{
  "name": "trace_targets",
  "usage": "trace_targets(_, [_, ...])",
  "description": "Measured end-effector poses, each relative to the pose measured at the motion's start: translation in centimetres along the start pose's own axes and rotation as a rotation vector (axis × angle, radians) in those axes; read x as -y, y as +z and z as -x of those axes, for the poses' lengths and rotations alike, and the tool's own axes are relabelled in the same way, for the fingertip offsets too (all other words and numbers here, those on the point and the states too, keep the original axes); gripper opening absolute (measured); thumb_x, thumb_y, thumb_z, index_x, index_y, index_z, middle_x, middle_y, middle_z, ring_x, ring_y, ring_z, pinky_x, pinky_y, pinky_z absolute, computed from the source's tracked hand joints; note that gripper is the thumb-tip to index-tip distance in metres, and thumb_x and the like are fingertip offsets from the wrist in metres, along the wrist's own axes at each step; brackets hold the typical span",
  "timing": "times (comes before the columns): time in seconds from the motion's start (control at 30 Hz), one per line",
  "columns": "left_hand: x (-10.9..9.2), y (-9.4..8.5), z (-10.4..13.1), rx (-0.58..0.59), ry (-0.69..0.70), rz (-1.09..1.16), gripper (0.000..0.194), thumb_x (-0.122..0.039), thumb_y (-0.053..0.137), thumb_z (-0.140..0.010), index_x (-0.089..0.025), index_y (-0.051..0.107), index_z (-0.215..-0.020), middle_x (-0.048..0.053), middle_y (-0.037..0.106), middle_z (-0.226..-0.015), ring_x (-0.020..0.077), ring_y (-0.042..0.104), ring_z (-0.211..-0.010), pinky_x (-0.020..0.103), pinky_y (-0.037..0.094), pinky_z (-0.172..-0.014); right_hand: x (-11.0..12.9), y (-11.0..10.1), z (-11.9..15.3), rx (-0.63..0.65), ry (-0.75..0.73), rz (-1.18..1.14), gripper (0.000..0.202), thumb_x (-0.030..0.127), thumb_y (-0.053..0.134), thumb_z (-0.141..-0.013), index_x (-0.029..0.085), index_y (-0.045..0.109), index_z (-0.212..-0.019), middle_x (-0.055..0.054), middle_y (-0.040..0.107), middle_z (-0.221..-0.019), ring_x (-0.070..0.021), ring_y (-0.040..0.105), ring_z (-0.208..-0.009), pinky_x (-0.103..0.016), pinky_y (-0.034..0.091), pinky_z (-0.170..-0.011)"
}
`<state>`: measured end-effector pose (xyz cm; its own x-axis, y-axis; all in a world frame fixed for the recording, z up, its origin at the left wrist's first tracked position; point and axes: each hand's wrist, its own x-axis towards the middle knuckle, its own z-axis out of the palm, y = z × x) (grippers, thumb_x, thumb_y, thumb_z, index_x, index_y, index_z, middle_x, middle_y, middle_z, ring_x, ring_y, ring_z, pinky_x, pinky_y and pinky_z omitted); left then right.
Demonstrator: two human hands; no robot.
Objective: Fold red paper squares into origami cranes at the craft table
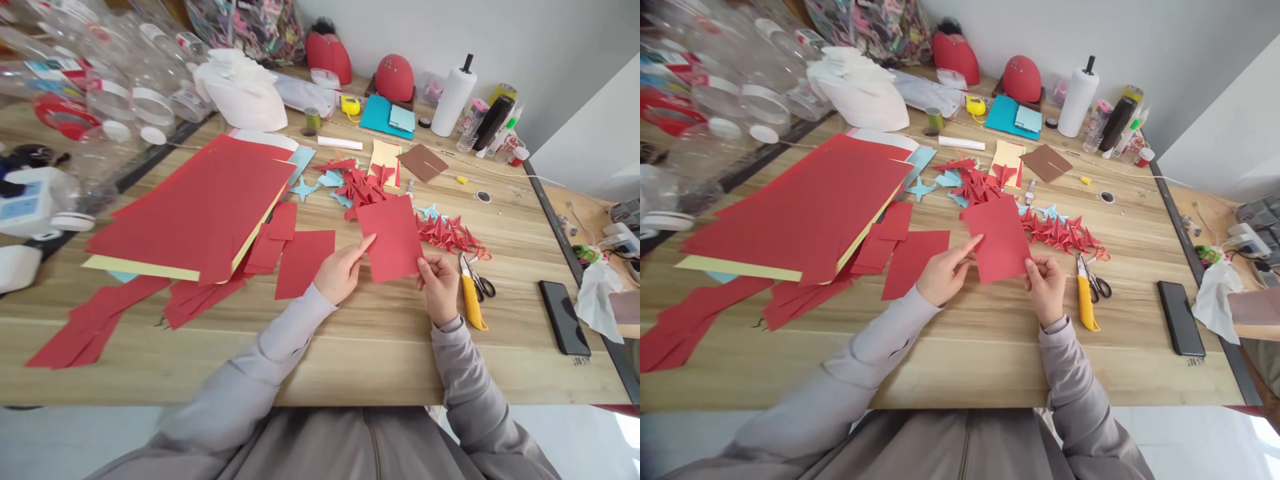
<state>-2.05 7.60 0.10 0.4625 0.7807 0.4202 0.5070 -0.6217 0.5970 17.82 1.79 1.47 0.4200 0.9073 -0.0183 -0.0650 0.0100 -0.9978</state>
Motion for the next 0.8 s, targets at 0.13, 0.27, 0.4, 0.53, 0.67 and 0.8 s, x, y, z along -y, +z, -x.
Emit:
trace_targets(0.13, [1.6,1.6,1.0,-0.076,0.064,0.046,0.051,-0.005,0.038,-0.082,-0.021,0.056,-0.127,0.007,0.066,-0.116,0.0171,0.063,-0.103,0.031,0.053,-0.088,-0.3,0.2,0.0,0.086,0.055,0.048,0.035,0.048,0.072,-0.068,0.018,0.056,-0.073,0.005,0.058,-0.046,-0.0067,0.046,-0.036,-0.018,0.035,-0.036])
trace_targets(0.27, [1.8,1.8,1.1,-0.152,0.071,0.051,0.039,-0.007,0.046,-0.082,-0.021,0.068,-0.112,0.007,0.071,-0.106,0.0177,0.066,-0.095,0.032,0.054,-0.085,-0.5,0.1,0.0,0.129,0.047,0.129,0.034,0.049,0.068,-0.072,0.018,0.056,-0.068,0.004,0.057,-0.046,-0.0069,0.047,-0.038,-0.019,0.037,-0.039])
trace_targets(0.4, [1.3,1.4,0.9,-0.223,0.039,0.164,0.032,-0.009,0.051,-0.083,-0.022,0.071,-0.104,0.005,0.073,-0.098,0.0152,0.069,-0.087,0.027,0.057,-0.078,-0.4,0.0,0.2,0.135,0.009,0.190,0.040,0.050,0.060,-0.080,0.019,0.051,-0.057,0.003,0.055,-0.045,-0.0072,0.047,-0.040,-0.020,0.037,-0.041])
trace_targets(0.53, [0.8,0.9,0.7,-0.273,-0.031,0.297,0.024,-0.013,0.056,-0.082,-0.023,0.074,-0.096,0.003,0.074,-0.093,0.0142,0.070,-0.081,0.024,0.058,-0.073,-0.5,-0.5,-0.1,0.085,-0.047,0.168,0.031,0.047,0.057,-0.083,0.019,0.054,-0.071,0.004,0.056,-0.053,-0.0078,0.047,-0.043,-0.021,0.039,-0.043])
trace_targets(0.67, [0.7,0.5,0.5,-0.272,-0.076,0.376,0.019,-0.018,0.060,-0.082,-0.023,0.075,-0.093,0.003,0.075,-0.089,0.0145,0.071,-0.080,0.023,0.058,-0.072,-0.8,-1.4,-1.2,0.201,-0.206,0.290,0.021,0.036,0.052,-0.088,0.021,0.058,-0.102,-0.001,0.065,-0.079,-0.0099,0.056,-0.058,-0.026,0.049,-0.058])
trace_targets(0.8, [0.8,0.3,0.5,-0.211,-0.097,0.467,0.018,-0.023,0.061,-0.081,-0.022,0.075,-0.093,0.005,0.075,-0.092,0.0161,0.071,-0.080,0.024,0.058,-0.072,-1.4,-1.3,-1.7,0.381,-0.455,0.474,0.029,0.024,0.052,-0.087,0.027,0.061,-0.115,-0.007,0.061,-0.108,-0.0175,0.060,-0.092,-0.033,0.052,-0.076])
